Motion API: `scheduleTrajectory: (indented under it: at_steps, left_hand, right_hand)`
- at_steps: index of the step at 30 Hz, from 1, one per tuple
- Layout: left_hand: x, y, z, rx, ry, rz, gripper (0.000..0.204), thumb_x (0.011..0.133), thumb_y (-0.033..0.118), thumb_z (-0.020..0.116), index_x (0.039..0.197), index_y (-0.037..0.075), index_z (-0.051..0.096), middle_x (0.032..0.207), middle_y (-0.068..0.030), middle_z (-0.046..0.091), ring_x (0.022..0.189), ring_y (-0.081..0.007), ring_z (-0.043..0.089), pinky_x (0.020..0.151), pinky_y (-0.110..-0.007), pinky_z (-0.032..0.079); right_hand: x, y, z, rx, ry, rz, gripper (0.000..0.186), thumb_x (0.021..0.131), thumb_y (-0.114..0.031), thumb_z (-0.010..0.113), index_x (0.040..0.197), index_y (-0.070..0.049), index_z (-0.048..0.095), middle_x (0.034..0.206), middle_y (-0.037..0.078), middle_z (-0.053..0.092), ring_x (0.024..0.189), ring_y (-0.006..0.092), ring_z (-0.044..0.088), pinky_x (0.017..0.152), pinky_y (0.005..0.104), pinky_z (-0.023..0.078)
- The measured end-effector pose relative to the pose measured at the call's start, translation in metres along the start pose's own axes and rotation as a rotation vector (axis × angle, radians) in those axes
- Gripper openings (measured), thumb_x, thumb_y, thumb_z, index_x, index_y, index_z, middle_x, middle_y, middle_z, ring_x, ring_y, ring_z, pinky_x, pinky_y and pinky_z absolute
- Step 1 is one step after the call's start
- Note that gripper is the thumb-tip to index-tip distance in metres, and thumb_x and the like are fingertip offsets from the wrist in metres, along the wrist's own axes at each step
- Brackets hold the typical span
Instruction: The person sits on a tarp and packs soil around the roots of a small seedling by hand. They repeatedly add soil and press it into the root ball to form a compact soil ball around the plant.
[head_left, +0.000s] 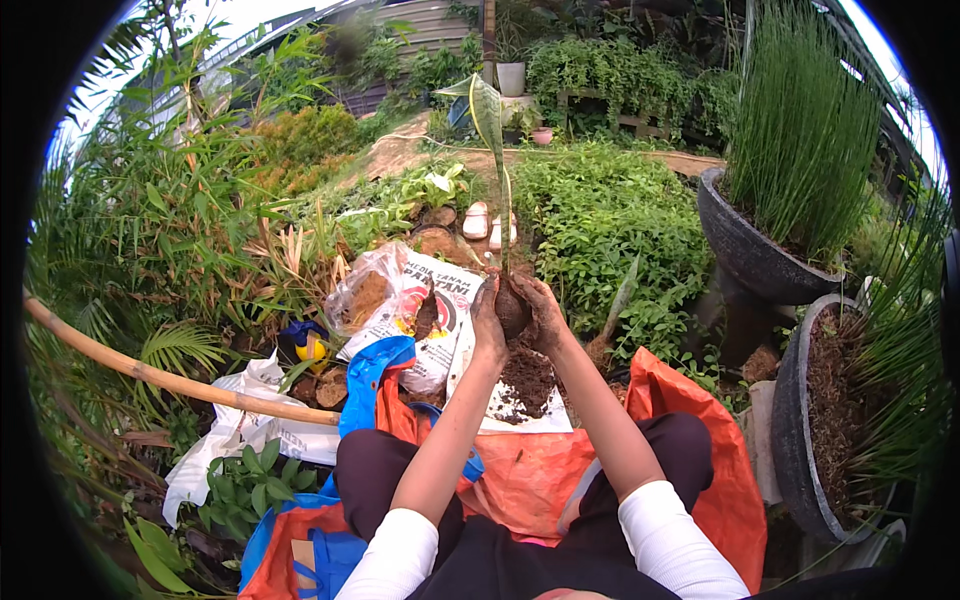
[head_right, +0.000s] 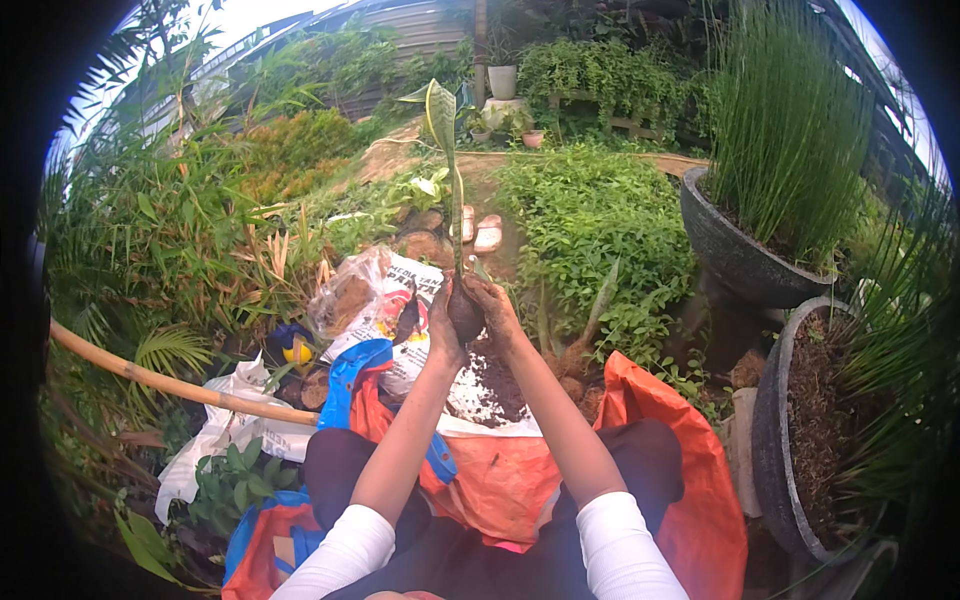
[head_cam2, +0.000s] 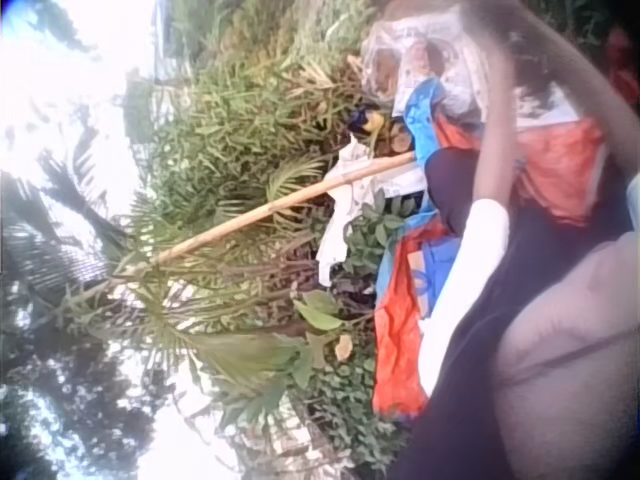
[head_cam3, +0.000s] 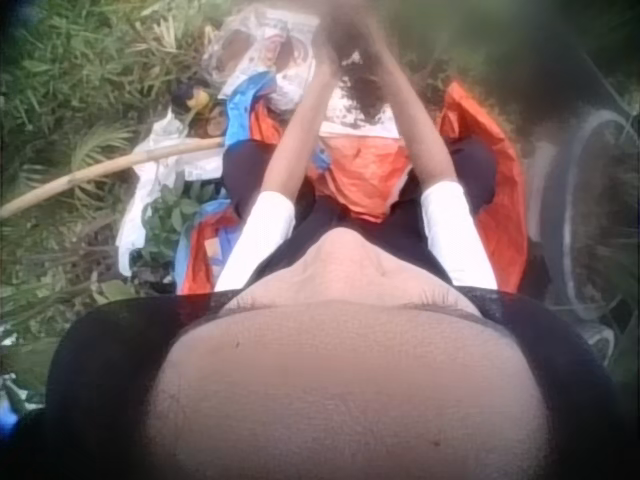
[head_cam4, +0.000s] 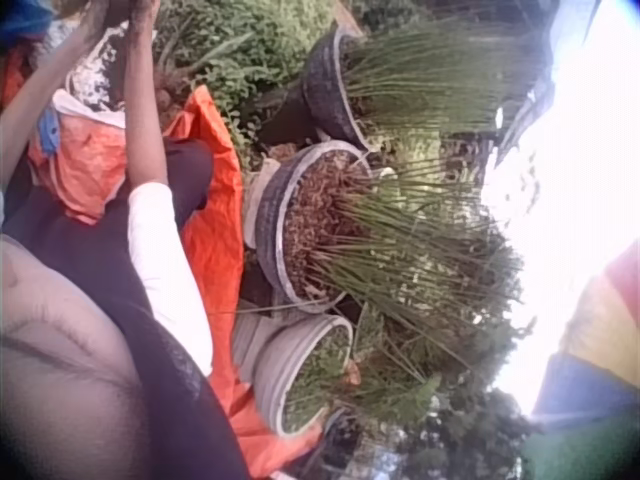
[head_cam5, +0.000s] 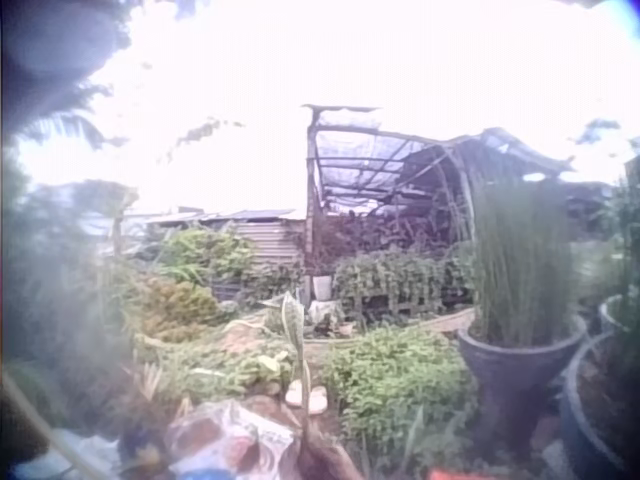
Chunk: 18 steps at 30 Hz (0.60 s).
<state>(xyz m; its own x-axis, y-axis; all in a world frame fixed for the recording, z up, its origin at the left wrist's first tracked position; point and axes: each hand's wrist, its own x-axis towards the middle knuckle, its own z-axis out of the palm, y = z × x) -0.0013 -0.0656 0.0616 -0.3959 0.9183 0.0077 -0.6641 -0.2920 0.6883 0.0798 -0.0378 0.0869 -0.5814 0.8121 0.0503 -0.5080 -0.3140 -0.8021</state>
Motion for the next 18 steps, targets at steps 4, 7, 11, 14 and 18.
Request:
scheduleTrajectory:
  at_steps: [4, 7, 11, 14, 18]
  left_hand:
    - [-0.002, 0.002, 0.004, -0.058, -0.063, -0.041, 0.037, 0.084, 0.041, 0.044, 0.104, 0.011, 0.051, 0.098, -0.0053, 0.056, 0.089, -0.0173, 0.055, 0.08, -0.033, 0.044]
    - [-0.002, 0.007, -0.006, -0.099, -0.065, -0.042, 0.039, 0.084, 0.043, 0.044, 0.104, 0.01, 0.051, 0.1, -0.0067, 0.055, 0.092, -0.0193, 0.055, 0.082, -0.034, 0.044]
    - [-0.011, 0.015, 0.003, -0.218, -0.155, -0.302, 0.042, 0.083, 0.047, 0.043, 0.102, 0.01, 0.049, 0.105, -0.009, 0.053, 0.099, -0.023, 0.053, 0.085, -0.036, 0.043]
    - [-0.004, 0.011, -0.004, -0.201, -0.026, -0.209, 0.048, 0.082, 0.05, 0.042, 0.105, 0.008, 0.048, 0.11, -0.0111, 0.051, 0.104, -0.0257, 0.05, 0.087, -0.039, 0.042]
    - [0.005, -0.012, 0.0, 0.162, -0.113, 0.089, 0.051, 0.085, 0.046, 0.041, 0.115, 0.006, 0.043, 0.116, -0.0096, 0.047, 0.105, -0.0223, 0.048, 0.089, -0.036, 0.038]
  right_hand:
    - [0.01, 0.015, -0.017, 0.008, 0.043, -0.031, 0.03, 0.077, -0.029, 0.06, 0.096, -0.006, 0.057, 0.09, 0.006, 0.059, 0.084, 0.0157, 0.057, 0.073, 0.0319, 0.045]
    - [0.002, 0.012, 0.001, -0.109, -0.007, -0.042, 0.035, 0.077, -0.036, 0.057, 0.096, -0.007, 0.057, 0.089, 0.006, 0.059, 0.082, 0.0168, 0.057, 0.073, 0.0336, 0.045]
    - [0.008, 0.003, -0.017, 0.069, -0.027, 0.021, 0.033, 0.082, -0.035, 0.051, 0.097, -0.006, 0.058, 0.088, 0.006, 0.059, 0.076, 0.0154, 0.057, 0.07, 0.0302, 0.045]
    - [0.006, 0.001, -0.007, -0.008, 0.092, -0.06, 0.036, 0.084, -0.037, 0.048, 0.099, -0.005, 0.057, 0.087, 0.005, 0.059, 0.075, 0.0141, 0.057, 0.069, 0.0279, 0.045]
    - [0.016, 0.016, -0.017, -0.09, 0.084, -0.225, 0.04, 0.085, -0.039, 0.047, 0.101, -0.003, 0.054, 0.086, 0.004, 0.059, 0.077, 0.0115, 0.056, 0.069, 0.0243, 0.045]
